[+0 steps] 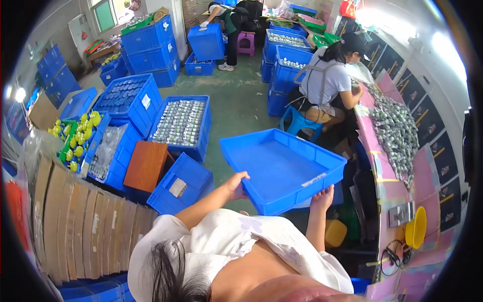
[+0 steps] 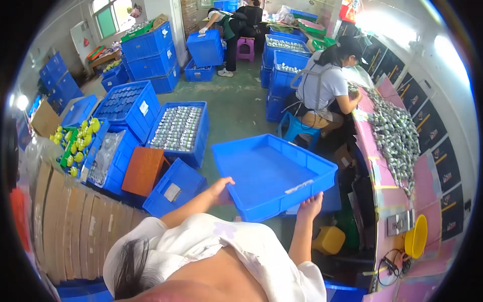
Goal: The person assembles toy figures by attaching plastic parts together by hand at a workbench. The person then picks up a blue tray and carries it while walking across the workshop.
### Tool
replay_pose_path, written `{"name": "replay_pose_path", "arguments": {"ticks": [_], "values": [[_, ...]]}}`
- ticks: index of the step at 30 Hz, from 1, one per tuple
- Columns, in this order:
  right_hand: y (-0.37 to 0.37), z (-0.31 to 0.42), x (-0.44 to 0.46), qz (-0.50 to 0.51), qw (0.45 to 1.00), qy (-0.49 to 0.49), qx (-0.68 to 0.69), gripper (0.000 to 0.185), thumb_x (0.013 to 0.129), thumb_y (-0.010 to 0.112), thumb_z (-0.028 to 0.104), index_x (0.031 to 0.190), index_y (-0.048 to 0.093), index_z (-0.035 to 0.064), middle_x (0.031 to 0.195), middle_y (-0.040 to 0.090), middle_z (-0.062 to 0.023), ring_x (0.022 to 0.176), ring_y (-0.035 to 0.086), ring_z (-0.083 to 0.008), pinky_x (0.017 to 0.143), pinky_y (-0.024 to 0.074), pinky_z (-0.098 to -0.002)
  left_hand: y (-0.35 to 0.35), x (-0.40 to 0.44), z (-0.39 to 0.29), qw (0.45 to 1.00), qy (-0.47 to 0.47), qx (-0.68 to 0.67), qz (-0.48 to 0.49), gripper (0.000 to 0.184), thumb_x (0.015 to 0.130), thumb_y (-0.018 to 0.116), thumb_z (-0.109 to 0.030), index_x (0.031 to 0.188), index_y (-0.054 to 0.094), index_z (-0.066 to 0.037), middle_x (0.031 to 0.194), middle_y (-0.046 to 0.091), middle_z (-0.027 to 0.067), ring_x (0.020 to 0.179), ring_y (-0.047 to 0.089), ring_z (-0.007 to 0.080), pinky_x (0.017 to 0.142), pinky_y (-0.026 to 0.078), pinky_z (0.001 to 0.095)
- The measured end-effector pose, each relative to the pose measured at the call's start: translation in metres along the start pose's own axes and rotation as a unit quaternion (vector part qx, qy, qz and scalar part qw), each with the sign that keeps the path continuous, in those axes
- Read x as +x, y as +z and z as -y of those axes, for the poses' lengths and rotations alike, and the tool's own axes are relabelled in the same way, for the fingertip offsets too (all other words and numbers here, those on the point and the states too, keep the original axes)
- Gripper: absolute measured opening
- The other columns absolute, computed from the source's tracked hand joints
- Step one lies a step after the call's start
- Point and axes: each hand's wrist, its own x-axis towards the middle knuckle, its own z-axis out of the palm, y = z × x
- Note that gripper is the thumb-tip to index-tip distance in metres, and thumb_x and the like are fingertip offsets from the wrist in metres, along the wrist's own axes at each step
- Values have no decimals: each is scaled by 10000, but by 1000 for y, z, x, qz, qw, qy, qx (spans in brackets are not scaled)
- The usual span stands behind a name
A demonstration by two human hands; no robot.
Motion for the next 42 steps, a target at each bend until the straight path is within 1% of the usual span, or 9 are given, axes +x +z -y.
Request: {"name": "replay_pose_path", "arguments": {"ticks": [4, 9, 14, 19, 25, 30, 36, 38, 42], "values": [[58, -34, 78, 74, 992, 59, -78, 282, 898, 489, 381, 911, 512, 101, 673, 509, 4, 591, 519, -120, 541, 426, -247, -21, 21, -62, 997, 67, -38, -31, 503, 689, 530, -352, 1139, 474, -135, 1107, 549, 108, 995, 531, 266, 858, 402, 457], [106, -100, 125, 151, 943, 205, -216, 395, 864, 536, 393, 1079, 455, 72, 943, 578, -128, 777, 577, -204, 685, 487, -350, -75, 53, -111, 971, 126, -58, -196, 369, 705, 549, -310, 1023, 551, -124, 972, 586, 77, 913, 566, 241, 799, 450, 448], [148, -162, 146, 200, 862, 405, -229, 524, 871, 520, 297, 1276, 332, 23, 1213, 458, -251, 1047, 496, -341, 928, 404, -455, -123, 129, -158, 946, 154, -61, -279, 294, 681, 590, -240, 941, 564, -107, 918, 589, 81, 876, 574, 243, 771, 478, 455], [210, -226, 246, 157, 874, 366, -277, 396, 849, 536, 236, 1172, 470, 17, 1065, 565, -193, 950, 558, -280, 828, 464, -390, -224, 207, -235, 952, 103, -184, -223, 398, 647, 581, -226, 1012, 525, -78, 998, 562, 117, 897, 554, 306, 807, 452, 514], [295, -239, 367, 197, 869, 260, -372, 206, 810, 573, 174, 964, 550, 39, 823, 614, -123, 660, 599, -198, 576, 506, -324, -235, 198, -359, 930, 77, -271, -236, 467, 630, 577, -269, 1057, 490, -102, 1049, 532, 123, 943, 522, 307, 797, 412, 525], [341, -277, 436, 155, 862, 270, -400, 176, 794, 580, 150, 926, 565, 35, 801, 607, -117, 637, 592, -192, 565, 505, -324, -234, 222, -441, 897, 146, -271, -317, 510, 635, 574, -301, 1091, 464, -100, 1055, 518, 121, 949, 514, 299, 779, 407, 488], [363, -352, 542, 227, 699, 290, -613, 147, 760, 572, 138, 861, 628, 47, 738, 626, -108, 612, 616, -195, 516, 496, -309, -254, 264, -495, 871, 220, -288, -331, 515, 627, 577, -312, 1083, 470, -98, 1084, 500, 121, 985, 490, 296, 813, 387, 485], [387, -368, 565, 301, 607, 234, -697, 147, 738, 571, 143, 820, 642, 44, 704, 628, -101, 596, 617, -189, 516, 497, -307, -230, 258, -500, 833, 442, 58, -326, 500, 626, 573, -301, 1079, 478, -112, 1086, 502, 117, 992, 487, 299, 823, 383, 487], [431, -387, 611, 416, 387, 98, -817, 160, 693, 569, 153, 737, 669, 36, 637, 631, -89, 563, 620, -177, 516, 499, -303, -261, 288, -549, 857, 214, -310, -351, 497, 629, 576, -295, 1089, 483, -131, 1104, 498, 111, 1008, 482, 301, 830, 380, 490]]}}
